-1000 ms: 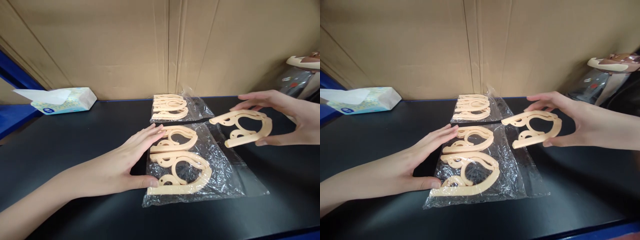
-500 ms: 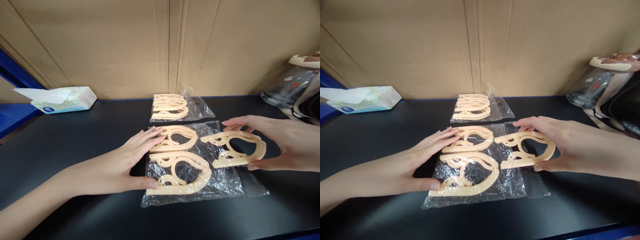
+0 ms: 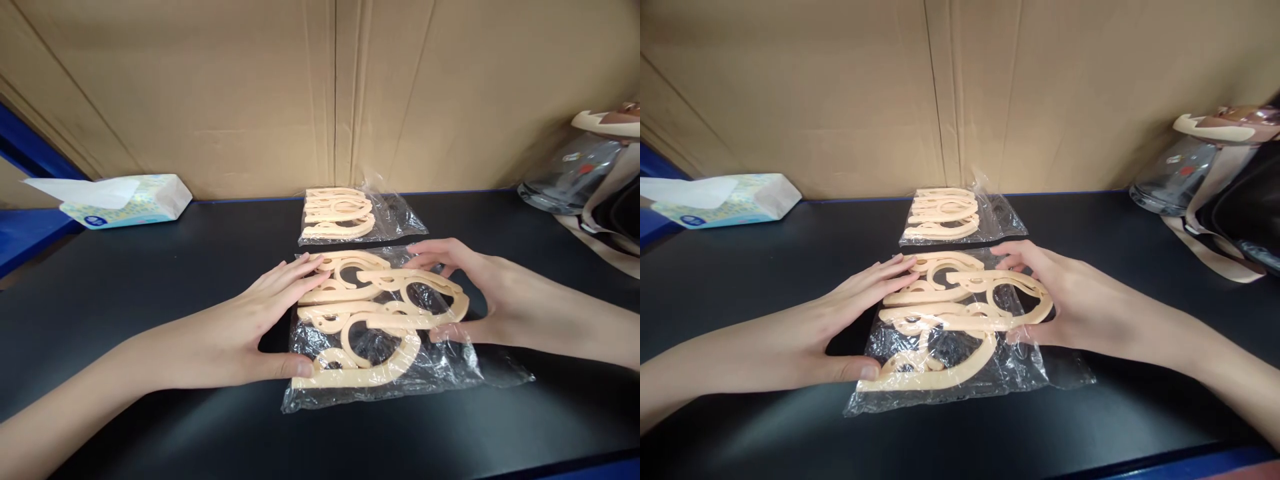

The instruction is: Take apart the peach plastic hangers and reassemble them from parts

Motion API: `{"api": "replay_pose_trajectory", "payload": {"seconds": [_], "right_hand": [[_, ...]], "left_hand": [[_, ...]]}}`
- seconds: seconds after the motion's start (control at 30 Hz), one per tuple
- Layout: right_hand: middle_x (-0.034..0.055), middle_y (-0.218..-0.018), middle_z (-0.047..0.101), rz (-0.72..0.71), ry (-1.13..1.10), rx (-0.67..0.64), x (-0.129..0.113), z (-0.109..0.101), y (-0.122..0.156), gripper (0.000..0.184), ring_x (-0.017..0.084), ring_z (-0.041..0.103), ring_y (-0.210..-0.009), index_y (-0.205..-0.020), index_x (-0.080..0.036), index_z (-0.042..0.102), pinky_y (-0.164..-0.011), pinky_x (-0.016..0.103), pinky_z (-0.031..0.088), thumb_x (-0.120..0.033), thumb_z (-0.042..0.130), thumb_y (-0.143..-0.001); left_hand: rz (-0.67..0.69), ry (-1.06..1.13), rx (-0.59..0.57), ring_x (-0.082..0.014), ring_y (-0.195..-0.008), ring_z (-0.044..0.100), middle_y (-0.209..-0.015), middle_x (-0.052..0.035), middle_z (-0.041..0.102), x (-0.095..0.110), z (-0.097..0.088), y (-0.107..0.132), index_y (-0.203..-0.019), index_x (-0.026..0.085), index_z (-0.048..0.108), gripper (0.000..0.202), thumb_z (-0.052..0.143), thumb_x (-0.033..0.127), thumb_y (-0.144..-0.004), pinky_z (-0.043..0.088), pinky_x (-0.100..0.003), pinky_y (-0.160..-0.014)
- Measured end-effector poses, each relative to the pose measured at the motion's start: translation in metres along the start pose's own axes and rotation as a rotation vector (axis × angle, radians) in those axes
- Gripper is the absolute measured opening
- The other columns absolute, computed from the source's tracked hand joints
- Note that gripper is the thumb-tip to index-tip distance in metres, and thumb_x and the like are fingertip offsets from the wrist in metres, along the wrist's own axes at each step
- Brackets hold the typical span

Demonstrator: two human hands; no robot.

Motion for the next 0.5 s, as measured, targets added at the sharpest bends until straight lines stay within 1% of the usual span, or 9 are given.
{"api": "replay_pose_trajectory", "payload": {"seconds": [0.1,0.13,0.27,0.37,0.43,0.5], "right_hand": [[0.0087,-0.125,0.064,-0.075,-0.052,0.059,-0.0019,0.0067,-0.0029,0.094,0.028,0.065,-0.102,-0.15,-0.031,0.022,-0.086,0.043,0.058,-0.056,0.073,-0.076],[0.0086,-0.126,0.063,-0.09,-0.062,0.075,-0.0021,0.0078,-0.0036,0.096,0.027,0.065,-0.102,-0.151,-0.031,0.019,-0.087,0.043,0.058,-0.056,0.073,-0.075],[0.0092,-0.128,0.062,-0.118,-0.109,0.086,-0.0016,0.0088,-0.0055,0.099,0.026,0.064,-0.102,-0.152,-0.031,0.02,-0.089,0.043,0.056,-0.053,0.076,-0.074],[0.0074,-0.128,0.063,-0.12,-0.151,0.061,-0.0014,0.0068,-0.006,0.097,0.025,0.065,-0.102,-0.152,-0.034,0.021,-0.089,0.042,0.057,-0.051,0.077,-0.075],[0.0066,-0.127,0.063,-0.11,-0.166,0.05,-0.0015,0.0049,-0.006,0.096,0.025,0.065,-0.105,-0.152,-0.035,0.021,-0.089,0.042,0.058,-0.051,0.076,-0.075],[0.0073,-0.128,0.064,-0.104,-0.178,0.048,-0.0022,0.0035,-0.0057,0.095,0.027,0.065,-0.109,-0.152,-0.033,0.022,-0.091,0.042,0.057,-0.05,0.077,-0.076]], "left_hand": [[0.004,0.008,0.022,-0.0352,-0.149,0.006,-0.165,-0.0027,0.007,0.0004,-0.0004,-0.0003,-0.155,0.039,0.008,0.091,0.064,0.054,-0.086,0.022,-0.06,-0.117],[0.003,0.012,0.03,-0.0355,-0.149,0.007,-0.165,-0.0026,0.008,0.0004,-0.0005,-0.0005,-0.155,0.039,0.009,0.091,0.065,0.054,-0.086,0.022,-0.06,-0.117],[-0.012,0.009,0.017,-0.0368,-0.149,0.005,-0.165,-0.0018,0.006,-0.0007,0.0007,-0.0006,-0.155,0.04,0.008,0.09,0.064,0.055,-0.086,0.021,-0.063,-0.116],[-0.015,0.002,0.002,-0.0369,-0.15,0.003,-0.165,-0.0016,0.003,-0.0016,0.0014,-0.0003,-0.155,0.041,0.006,0.09,0.063,0.056,-0.086,0.02,-0.064,-0.116],[-0.018,0.002,0.003,-0.0369,-0.15,0.002,-0.165,-0.0016,0.003,-0.0015,0.001,-0.0004,-0.155,0.041,0.006,0.09,0.062,0.056,-0.087,0.02,-0.064,-0.116],[-0.022,0.001,0.001,-0.0373,-0.15,0.002,-0.165,-0.0016,0.003,-0.0005,0.0006,-0.0009,-0.155,0.041,0.005,0.089,0.061,0.056,-0.087,0.02,-0.065,-0.115]]}}
Point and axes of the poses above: each hand's wrist, its own y-axis away from the middle knuckle, its own z-axis out of the palm, x = y × z, the point moved 5 cm from there along -y, towards the middle knuckle
